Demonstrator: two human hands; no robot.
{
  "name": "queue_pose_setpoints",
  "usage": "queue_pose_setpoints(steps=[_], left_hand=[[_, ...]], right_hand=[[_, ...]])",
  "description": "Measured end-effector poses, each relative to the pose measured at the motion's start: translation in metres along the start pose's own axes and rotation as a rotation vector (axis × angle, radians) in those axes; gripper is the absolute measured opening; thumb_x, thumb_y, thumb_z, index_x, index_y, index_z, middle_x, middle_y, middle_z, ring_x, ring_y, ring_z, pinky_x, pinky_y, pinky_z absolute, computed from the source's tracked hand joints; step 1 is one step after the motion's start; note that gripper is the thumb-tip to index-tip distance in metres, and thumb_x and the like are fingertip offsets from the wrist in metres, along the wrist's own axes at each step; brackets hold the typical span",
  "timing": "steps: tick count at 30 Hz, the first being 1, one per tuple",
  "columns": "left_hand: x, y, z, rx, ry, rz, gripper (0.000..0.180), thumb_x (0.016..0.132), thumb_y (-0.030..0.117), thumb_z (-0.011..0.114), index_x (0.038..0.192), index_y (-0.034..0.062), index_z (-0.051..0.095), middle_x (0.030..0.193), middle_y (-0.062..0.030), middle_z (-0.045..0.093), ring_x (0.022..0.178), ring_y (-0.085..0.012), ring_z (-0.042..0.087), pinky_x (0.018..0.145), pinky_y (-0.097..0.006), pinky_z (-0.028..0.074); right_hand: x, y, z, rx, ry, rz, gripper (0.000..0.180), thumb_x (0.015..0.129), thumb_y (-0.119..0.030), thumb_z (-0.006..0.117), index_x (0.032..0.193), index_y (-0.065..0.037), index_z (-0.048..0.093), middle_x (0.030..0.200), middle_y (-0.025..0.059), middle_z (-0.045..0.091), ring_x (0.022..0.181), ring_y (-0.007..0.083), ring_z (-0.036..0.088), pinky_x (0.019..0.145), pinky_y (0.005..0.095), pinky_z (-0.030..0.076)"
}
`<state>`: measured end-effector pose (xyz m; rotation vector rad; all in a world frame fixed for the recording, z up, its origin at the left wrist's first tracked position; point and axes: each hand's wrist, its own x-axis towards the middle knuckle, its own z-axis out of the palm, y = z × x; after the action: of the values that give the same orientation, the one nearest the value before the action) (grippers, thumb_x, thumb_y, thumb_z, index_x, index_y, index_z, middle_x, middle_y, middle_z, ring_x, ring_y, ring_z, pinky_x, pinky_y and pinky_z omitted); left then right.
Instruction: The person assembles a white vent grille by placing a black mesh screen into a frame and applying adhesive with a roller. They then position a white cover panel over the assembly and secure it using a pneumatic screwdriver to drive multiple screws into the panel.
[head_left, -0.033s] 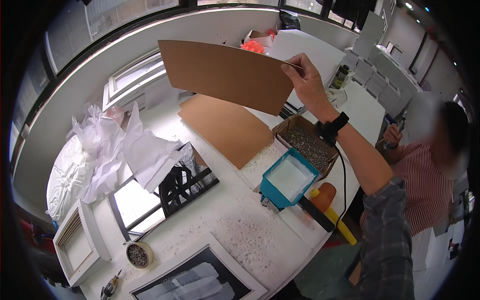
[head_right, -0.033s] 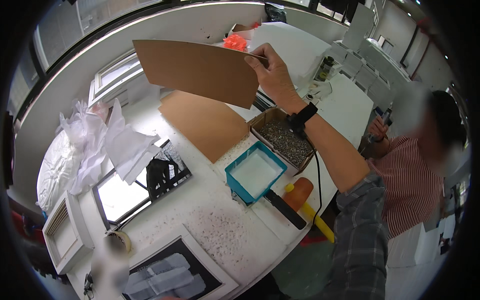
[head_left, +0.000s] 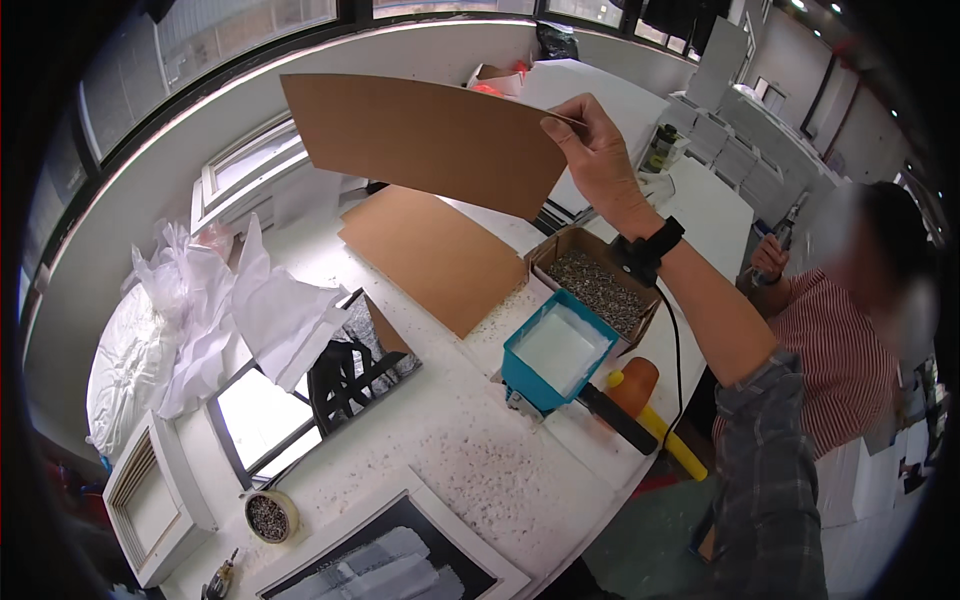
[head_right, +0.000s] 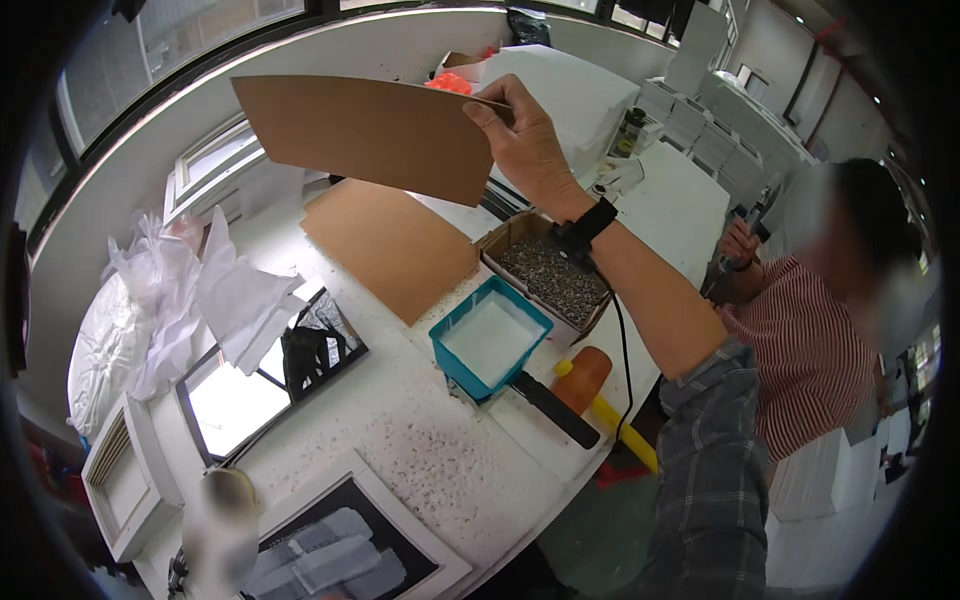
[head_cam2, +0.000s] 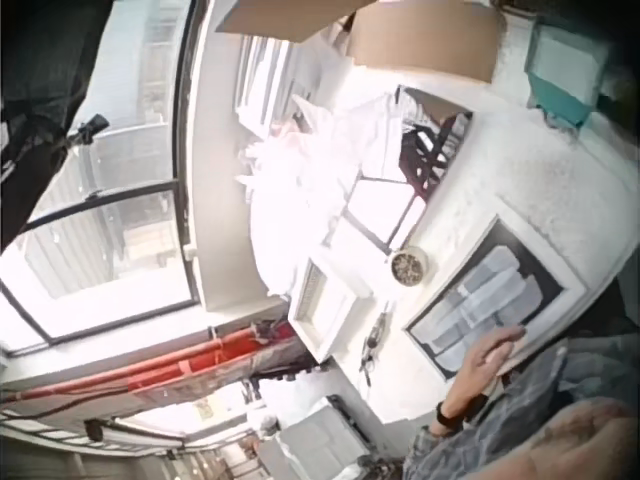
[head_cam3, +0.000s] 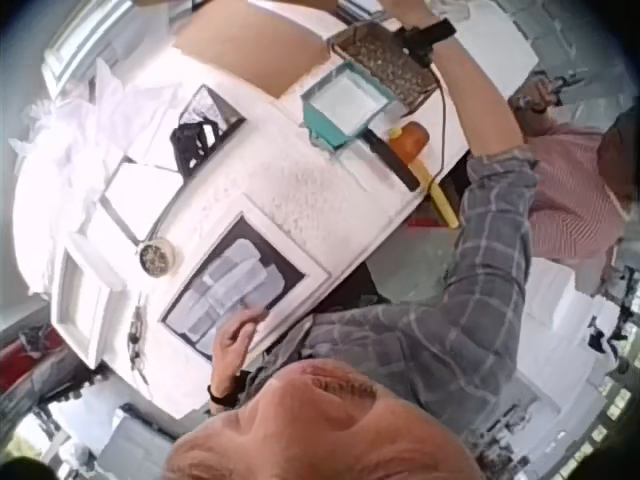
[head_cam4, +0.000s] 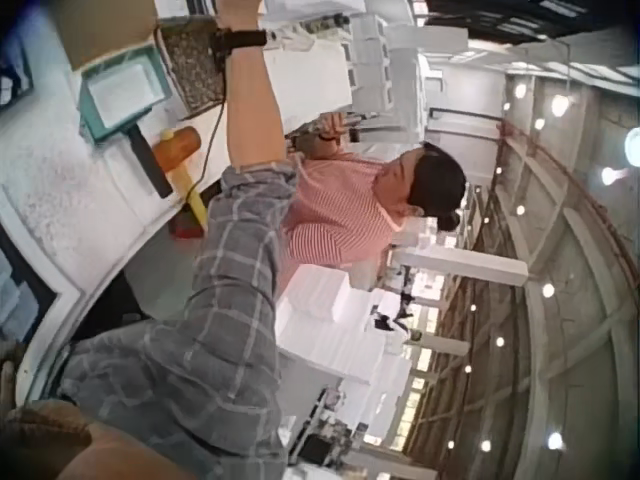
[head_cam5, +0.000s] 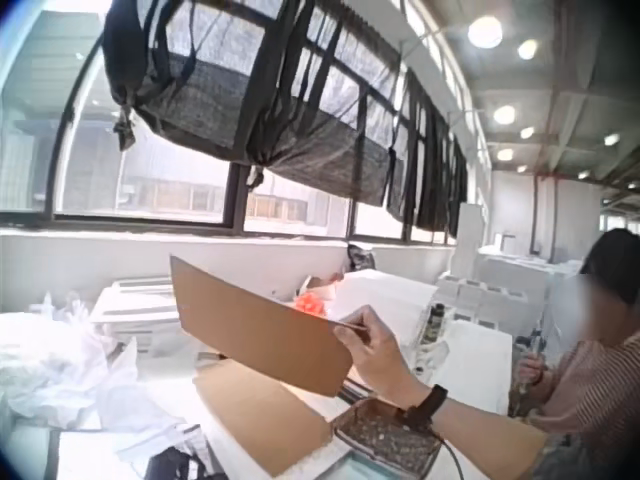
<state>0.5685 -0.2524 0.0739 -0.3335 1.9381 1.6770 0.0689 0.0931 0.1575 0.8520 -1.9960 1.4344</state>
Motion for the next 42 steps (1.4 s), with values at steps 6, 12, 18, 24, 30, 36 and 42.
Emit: queue_pose_setpoints(steps=[6,12,18,24,30,36,42], left_hand=[[-0.032,-0.13,-0.027,-0.155,0.11,0.306,0.043,0.109,0.026,0.057,0.145,0.0026,0.057,0.123,-0.0192,0.072,0.108,-0.0288,0.069,0.1,-0.042,0.055],[-0.048,-0.166,-0.071,-0.171,0.179,0.485,0.062,0.111,0.032,0.053,0.165,0.0096,0.031,0.139,-0.0242,0.063,0.105,-0.0304,0.067,0.1,-0.044,0.055],[-0.034,-0.148,0.045,-0.312,0.122,0.474,0.061,0.11,0.033,0.052,0.163,0.0087,0.034,0.14,-0.0236,0.063,0.107,-0.0302,0.067,0.1,-0.044,0.055],[-0.043,-0.162,0.103,-0.397,0.092,0.465,0.059,0.11,0.034,0.052,0.161,0.0078,0.036,0.14,-0.0231,0.063,0.109,-0.0301,0.067,0.101,-0.043,0.055],[-0.044,-0.173,0.129,-0.446,0.049,0.455,0.058,0.11,0.036,0.052,0.159,0.0069,0.039,0.14,-0.0226,0.063,0.111,-0.0299,0.067,0.101,-0.043,0.055],[-0.048,-0.177,0.131,-0.479,0.077,0.465,0.057,0.11,0.037,0.051,0.157,0.006,0.041,0.141,-0.0221,0.063,0.113,-0.0298,0.067,0.101,-0.043,0.055],[-0.044,-0.18,0.135,-0.504,0.084,0.452,0.057,0.11,0.038,0.051,0.155,0.0051,0.044,0.141,-0.0216,0.063,0.115,-0.0297,0.066,0.102,-0.042,0.054]], right_hand=[[-0.037,-0.132,0.019,-0.001,0.168,-0.594,0.023,0.096,-0.005,0.074,0.1,-0.003,0.051,0.085,0.011,0.067,0.079,0.0225,0.071,0.073,0.0341,0.057],[-0.161,-0.257,0.064,0.133,0.189,-0.929,0.029,0.087,0.0,0.08,0.089,-0.004,0.051,0.084,0.0096,0.065,0.07,0.0228,0.072,0.057,0.0331,0.055],[-0.311,-0.341,0.077,0.098,-0.347,-1.094,0.011,0.095,-0.016,0.07,0.103,-0.012,0.063,0.107,0.0089,0.064,0.102,0.029,0.068,0.087,0.0391,0.056],[-0.391,-0.386,0.054,-0.038,-0.238,-1.362,0.016,0.109,-0.011,0.054,0.094,-0.009,0.06,0.114,0.0083,0.063,0.112,0.0235,0.064,0.104,0.0384,0.053],[-0.464,-0.372,0.015,-0.083,-0.299,-1.212,0.021,0.094,-0.027,0.073,0.108,-0.013,0.066,0.123,0.0103,0.063,0.126,0.0272,0.06,0.109,0.049,0.05],[-0.559,-0.337,-0.054,-0.015,-0.508,-0.417,0.129,0.069,-0.043,0.095,0.169,-0.018,0.018,0.165,0.0206,0.028,0.157,0.0455,0.02,0.129,0.056,0.024],[-0.614,-0.339,-0.064,0.377,-0.406,0.445,0.105,0.096,-0.041,0.076,0.169,-0.007,0.009,0.168,0.0191,0.029,0.144,0.0339,0.047,0.118,0.0443,0.043]])
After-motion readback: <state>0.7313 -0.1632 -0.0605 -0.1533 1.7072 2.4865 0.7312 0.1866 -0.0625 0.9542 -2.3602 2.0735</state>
